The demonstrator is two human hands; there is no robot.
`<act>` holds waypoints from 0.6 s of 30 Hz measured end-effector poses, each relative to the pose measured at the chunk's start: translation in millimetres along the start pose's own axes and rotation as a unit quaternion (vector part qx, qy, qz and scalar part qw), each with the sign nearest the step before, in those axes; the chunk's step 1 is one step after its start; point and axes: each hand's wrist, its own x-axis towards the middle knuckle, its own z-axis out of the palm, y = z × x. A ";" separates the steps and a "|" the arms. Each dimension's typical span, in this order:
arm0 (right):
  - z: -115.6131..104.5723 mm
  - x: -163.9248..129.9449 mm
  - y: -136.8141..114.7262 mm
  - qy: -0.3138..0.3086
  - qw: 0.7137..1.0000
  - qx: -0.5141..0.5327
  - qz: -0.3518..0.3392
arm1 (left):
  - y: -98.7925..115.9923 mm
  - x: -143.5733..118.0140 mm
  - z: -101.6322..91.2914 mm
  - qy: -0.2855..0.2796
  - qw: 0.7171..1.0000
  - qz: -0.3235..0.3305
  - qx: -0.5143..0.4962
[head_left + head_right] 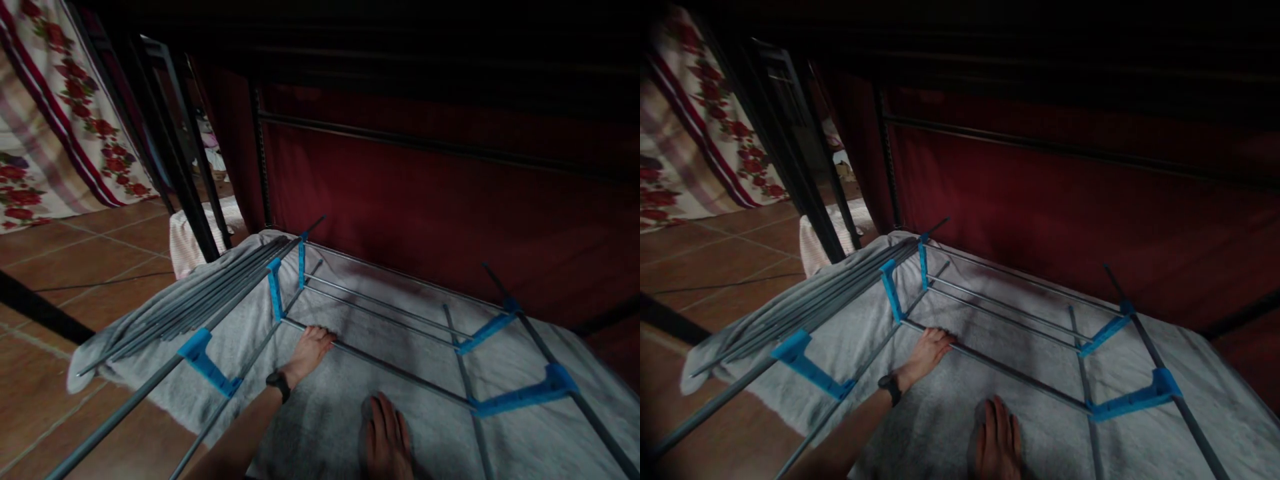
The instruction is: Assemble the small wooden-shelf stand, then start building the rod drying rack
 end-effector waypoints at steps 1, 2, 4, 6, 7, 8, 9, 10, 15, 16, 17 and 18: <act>2.3 -0.6 -0.4 0.002 1.000 0.000 0.013 | 0.6 -0.5 0.4 0.004 1.000 0.002 0.005; 4.1 -1.0 -1.1 0.003 1.000 0.001 0.024 | 1.3 -1.0 0.8 0.006 1.000 0.005 0.010; 6.5 -1.6 -2.5 0.000 0.999 0.005 0.040 | 2.6 -1.9 1.8 0.010 1.000 0.008 0.021; 7.6 -2.1 -3.0 -0.004 0.999 0.014 0.044 | 3.9 -3.0 2.7 0.020 0.999 0.004 0.032; 7.9 -2.4 -3.0 -0.005 0.999 0.017 0.046 | 4.6 -3.8 2.8 0.030 0.999 0.003 0.038; 8.0 -2.6 -2.9 -0.006 0.999 0.020 0.047 | 5.5 -4.6 2.6 0.042 0.998 0.005 0.043; 8.1 -2.8 -2.8 -0.006 0.999 0.022 0.047 | 6.5 -5.5 2.1 0.053 0.997 0.009 0.046; 7.9 -2.9 -2.8 -0.007 0.999 0.022 0.047 | 7.6 -6.5 1.3 0.061 0.997 0.016 0.046; 4.6 -0.4 -4.7 -0.009 0.998 0.020 0.054 | 13.1 -11.3 -2.8 0.082 0.996 0.036 0.018; 3.6 0.5 -5.2 -0.007 0.998 0.024 0.058 | 14.0 -12.3 -2.9 0.090 0.995 0.032 0.013; 2.7 1.3 -5.8 -0.005 0.998 0.029 0.061 | 14.9 -13.4 -2.7 0.098 0.995 0.028 0.009; 2.0 2.0 -6.1 -0.004 0.997 0.033 0.062 | 15.7 -14.7 -2.1 0.106 0.994 0.024 0.006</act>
